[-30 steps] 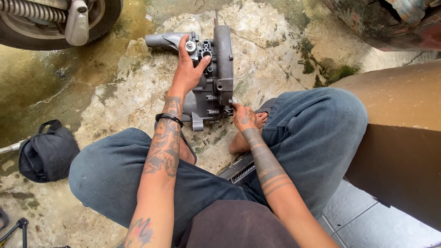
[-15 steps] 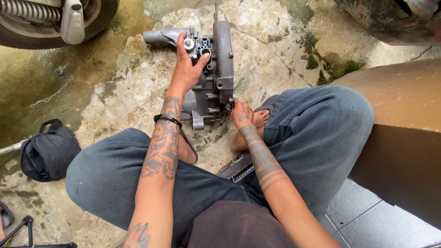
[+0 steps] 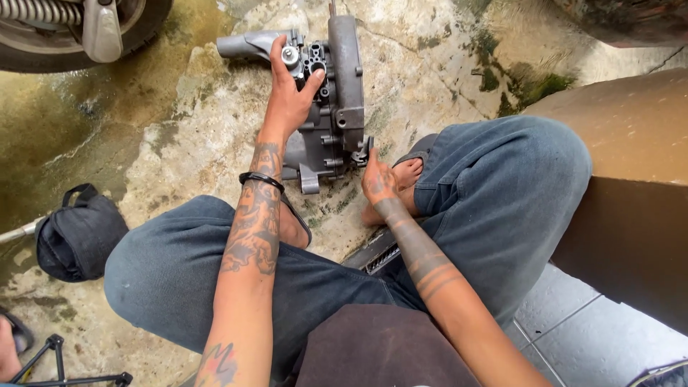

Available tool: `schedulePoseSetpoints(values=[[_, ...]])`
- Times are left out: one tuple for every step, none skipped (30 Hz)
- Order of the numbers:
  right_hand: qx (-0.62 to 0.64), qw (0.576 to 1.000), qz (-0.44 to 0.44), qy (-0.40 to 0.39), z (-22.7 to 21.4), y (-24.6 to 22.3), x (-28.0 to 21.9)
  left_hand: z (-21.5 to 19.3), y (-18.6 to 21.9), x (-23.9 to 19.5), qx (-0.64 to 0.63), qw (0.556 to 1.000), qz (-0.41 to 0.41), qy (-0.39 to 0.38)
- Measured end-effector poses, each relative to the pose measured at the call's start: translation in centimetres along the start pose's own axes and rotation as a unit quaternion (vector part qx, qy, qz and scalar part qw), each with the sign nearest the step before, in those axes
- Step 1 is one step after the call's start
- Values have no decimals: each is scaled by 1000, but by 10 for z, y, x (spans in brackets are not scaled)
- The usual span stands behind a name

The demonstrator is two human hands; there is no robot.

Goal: The person sits on the ground and uses a small metal tool to scrape and clean the surfaces of a disassembled engine block. They repeatedly scrape the cylinder head area and the intake manifold, removing debris from the metal surfaces.

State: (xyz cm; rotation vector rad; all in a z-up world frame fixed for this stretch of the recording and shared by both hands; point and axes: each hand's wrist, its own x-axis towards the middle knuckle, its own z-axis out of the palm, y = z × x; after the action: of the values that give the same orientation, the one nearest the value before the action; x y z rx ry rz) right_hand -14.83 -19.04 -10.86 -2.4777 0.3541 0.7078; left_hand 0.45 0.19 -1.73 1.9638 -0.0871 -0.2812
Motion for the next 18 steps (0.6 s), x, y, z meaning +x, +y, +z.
schedulePoseSetpoints(values=[[296,936,170,-85,-8,-14,-15,-1,1,0,1,1000,-6,0],[553,754,316,-159,-18,-26,-30,1,3,-1,-2,1000,-13,0],[554,754,317,-156,-16,-23,-36,1,3,1,-3,1000,-10,-2],[299,924,182,-156,-14,-20,-42,1,2,1,-7,1000,-12,0],[10,990,27,-140,-12,-17,-49,1,2,1,-10,1000,-13,2],[10,990,27,-138,-36,-35,-55,1,2,2,-11,1000,-11,3],[95,980,132,-117,-59,-53,-60,2,3,3,-11,1000,-13,2],[180,950,234,-99,-81,-71,-68,1,2,1,-9,1000,-18,1],[179,950,233,-100,-64,-50,-51,1,1,2,-9,1000,-19,2],[105,979,156,-78,-48,-30,-34,2,-1,2,-17,1000,-13,3],[30,995,76,-57,-31,-9,-18,3,-1,2,-24,1000,-8,5],[30,995,76,-55,-20,-8,-23,2,1,0,-25,1000,-6,5],[39,992,85,-85,-10,-7,-27,1,4,-1,-28,1000,-13,0],[47,988,93,-113,-2,-6,-29,1,8,-1,-33,999,-18,-4],[46,989,93,-109,-11,-10,-34,0,9,3,-34,999,-14,-3],[64,989,81,-106,-17,-12,-44,0,9,2,-23,1000,-15,-1],[81,989,69,-103,-23,-14,-53,0,7,0,-11,1000,-15,1],[80,989,68,-104,-40,-26,-52,1,5,1,-11,1000,-16,2]])
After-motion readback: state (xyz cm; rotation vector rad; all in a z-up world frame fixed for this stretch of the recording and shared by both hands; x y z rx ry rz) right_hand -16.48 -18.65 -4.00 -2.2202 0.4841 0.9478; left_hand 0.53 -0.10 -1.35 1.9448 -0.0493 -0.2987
